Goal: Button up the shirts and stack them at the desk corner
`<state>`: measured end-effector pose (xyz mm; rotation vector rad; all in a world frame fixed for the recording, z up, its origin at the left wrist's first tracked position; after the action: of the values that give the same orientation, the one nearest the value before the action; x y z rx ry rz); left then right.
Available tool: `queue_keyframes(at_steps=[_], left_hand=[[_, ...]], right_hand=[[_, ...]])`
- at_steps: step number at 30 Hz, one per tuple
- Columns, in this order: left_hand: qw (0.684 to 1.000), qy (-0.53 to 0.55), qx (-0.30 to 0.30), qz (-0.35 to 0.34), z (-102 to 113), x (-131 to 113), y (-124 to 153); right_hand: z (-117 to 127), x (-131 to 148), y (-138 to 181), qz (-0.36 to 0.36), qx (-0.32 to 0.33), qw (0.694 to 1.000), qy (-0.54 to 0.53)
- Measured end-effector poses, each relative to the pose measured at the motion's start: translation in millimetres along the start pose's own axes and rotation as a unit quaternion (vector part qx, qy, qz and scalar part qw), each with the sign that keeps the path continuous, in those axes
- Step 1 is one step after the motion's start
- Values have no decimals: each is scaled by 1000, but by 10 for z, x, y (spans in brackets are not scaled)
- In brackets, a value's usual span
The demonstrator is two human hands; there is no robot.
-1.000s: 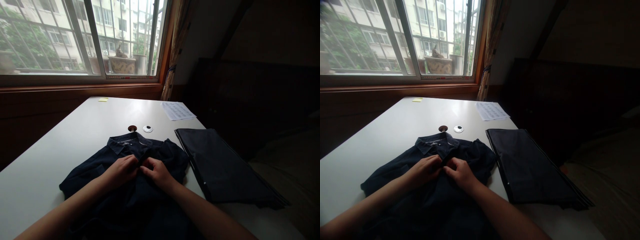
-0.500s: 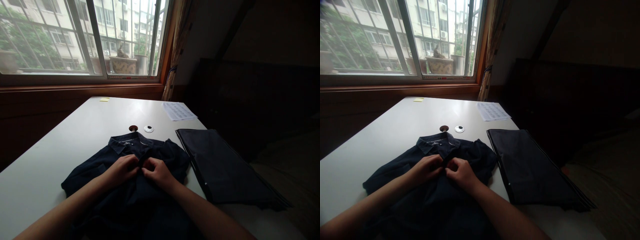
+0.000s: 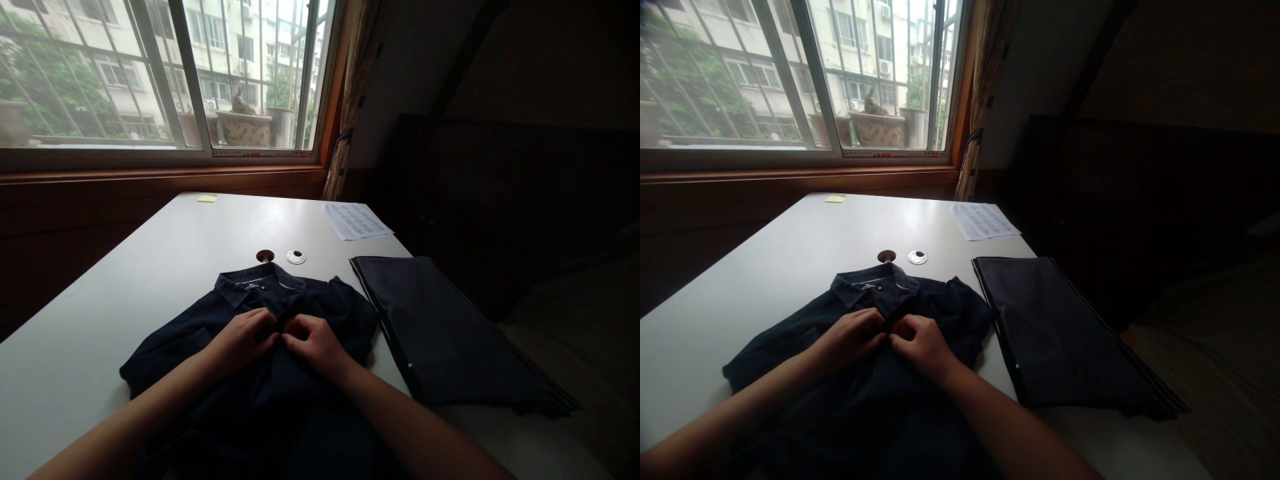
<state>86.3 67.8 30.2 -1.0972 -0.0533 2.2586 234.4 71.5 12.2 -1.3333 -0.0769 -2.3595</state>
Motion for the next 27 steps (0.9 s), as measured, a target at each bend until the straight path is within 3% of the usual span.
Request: queue_keyframes(at_steps=[13,22,27], left_hand=[[996,-89,-29,9,-57,-41,25],[993,116,20,-32,25,-45,21],[991,123,38,-27,33,-33,12]], right_hand=[[-7,90,4,30,-12,998,62],[65,28,0,-10,-48,999,7],[152,-26,18,-29,-72,996,-50]])
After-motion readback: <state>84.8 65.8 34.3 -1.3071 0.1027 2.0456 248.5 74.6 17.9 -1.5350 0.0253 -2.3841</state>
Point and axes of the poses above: each hand's wrist, its own y-axis away from the middle knuckle, its own z-axis out of the back of the hand, x = y × z, the point moved 7 cm from there along -y, towards the middle knuckle, and after that the axes turned 8 degrees about y, right-handed, at the moved point
